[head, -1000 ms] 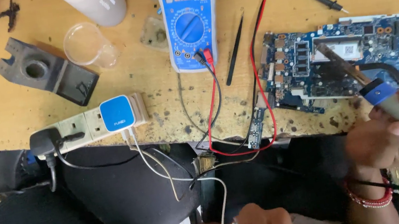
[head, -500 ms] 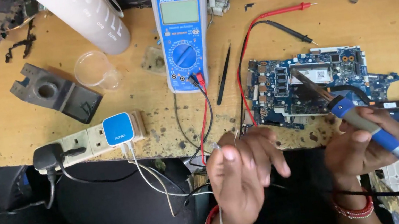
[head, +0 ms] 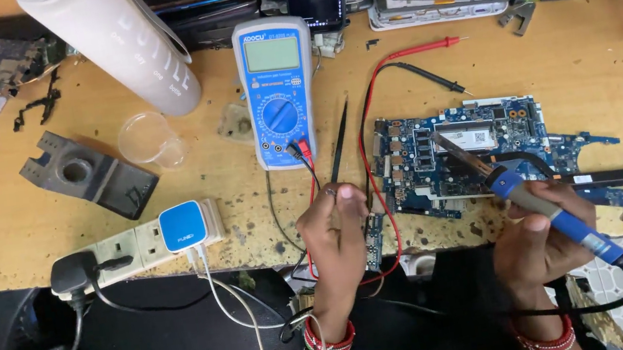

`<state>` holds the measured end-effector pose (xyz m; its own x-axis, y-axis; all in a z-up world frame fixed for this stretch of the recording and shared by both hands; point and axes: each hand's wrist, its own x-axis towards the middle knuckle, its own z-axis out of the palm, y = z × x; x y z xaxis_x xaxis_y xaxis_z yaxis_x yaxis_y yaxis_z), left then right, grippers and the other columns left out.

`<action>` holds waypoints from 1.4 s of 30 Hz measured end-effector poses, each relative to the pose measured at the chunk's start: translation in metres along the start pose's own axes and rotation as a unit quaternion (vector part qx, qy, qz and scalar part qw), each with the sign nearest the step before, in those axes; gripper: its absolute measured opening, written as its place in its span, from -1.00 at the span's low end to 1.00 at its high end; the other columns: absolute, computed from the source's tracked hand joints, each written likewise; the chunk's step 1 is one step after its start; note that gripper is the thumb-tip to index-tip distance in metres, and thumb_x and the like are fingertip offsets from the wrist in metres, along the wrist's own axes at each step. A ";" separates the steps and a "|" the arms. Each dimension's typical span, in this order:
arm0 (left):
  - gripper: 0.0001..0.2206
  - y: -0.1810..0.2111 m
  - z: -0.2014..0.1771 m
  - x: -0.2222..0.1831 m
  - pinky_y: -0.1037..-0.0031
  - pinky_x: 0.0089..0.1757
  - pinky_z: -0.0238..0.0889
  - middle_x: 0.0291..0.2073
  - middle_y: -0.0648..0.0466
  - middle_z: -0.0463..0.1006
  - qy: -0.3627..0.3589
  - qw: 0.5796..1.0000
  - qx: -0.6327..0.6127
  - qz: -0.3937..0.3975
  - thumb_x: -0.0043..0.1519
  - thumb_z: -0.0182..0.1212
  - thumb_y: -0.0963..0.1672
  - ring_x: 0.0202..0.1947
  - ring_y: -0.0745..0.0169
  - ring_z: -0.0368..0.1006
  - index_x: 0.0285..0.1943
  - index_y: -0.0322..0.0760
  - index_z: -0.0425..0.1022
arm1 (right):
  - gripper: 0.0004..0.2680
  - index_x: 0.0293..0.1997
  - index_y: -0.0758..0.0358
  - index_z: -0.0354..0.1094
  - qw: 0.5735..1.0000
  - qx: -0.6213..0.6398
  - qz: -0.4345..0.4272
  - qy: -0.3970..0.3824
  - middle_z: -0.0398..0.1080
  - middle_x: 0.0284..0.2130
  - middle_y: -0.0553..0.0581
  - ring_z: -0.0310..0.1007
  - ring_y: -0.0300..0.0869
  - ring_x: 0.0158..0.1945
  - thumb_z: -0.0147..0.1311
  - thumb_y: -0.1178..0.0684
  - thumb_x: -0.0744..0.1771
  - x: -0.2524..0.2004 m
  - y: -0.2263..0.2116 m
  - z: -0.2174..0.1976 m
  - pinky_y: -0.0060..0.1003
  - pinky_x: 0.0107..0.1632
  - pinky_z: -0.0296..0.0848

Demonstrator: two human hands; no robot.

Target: Soldering components on a laptop motherboard and testing circuits with a multimeter on a repair bench.

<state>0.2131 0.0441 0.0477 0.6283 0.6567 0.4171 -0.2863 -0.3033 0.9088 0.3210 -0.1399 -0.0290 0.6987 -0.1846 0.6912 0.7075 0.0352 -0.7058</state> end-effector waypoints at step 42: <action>-0.75 -0.015 0.005 -0.014 0.62 -0.63 -0.01 -0.08 -0.03 0.69 0.048 0.978 0.201 0.029 0.43 -0.02 -0.14 -0.75 0.56 0.13 0.14 -0.37 0.51 | -0.67 -0.06 0.24 0.28 0.991 0.092 0.075 -0.054 0.35 -0.21 0.12 0.43 -0.09 -0.16 0.12 -0.26 0.41 0.000 -0.003 -0.004 -0.21 -0.08 0.55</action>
<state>0.2126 0.0357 0.0280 0.5432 0.6865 0.4833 0.0001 -0.5757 0.8177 0.3184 -0.1442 -0.0273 0.7983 -0.0574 0.5996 0.5945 0.2354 -0.7689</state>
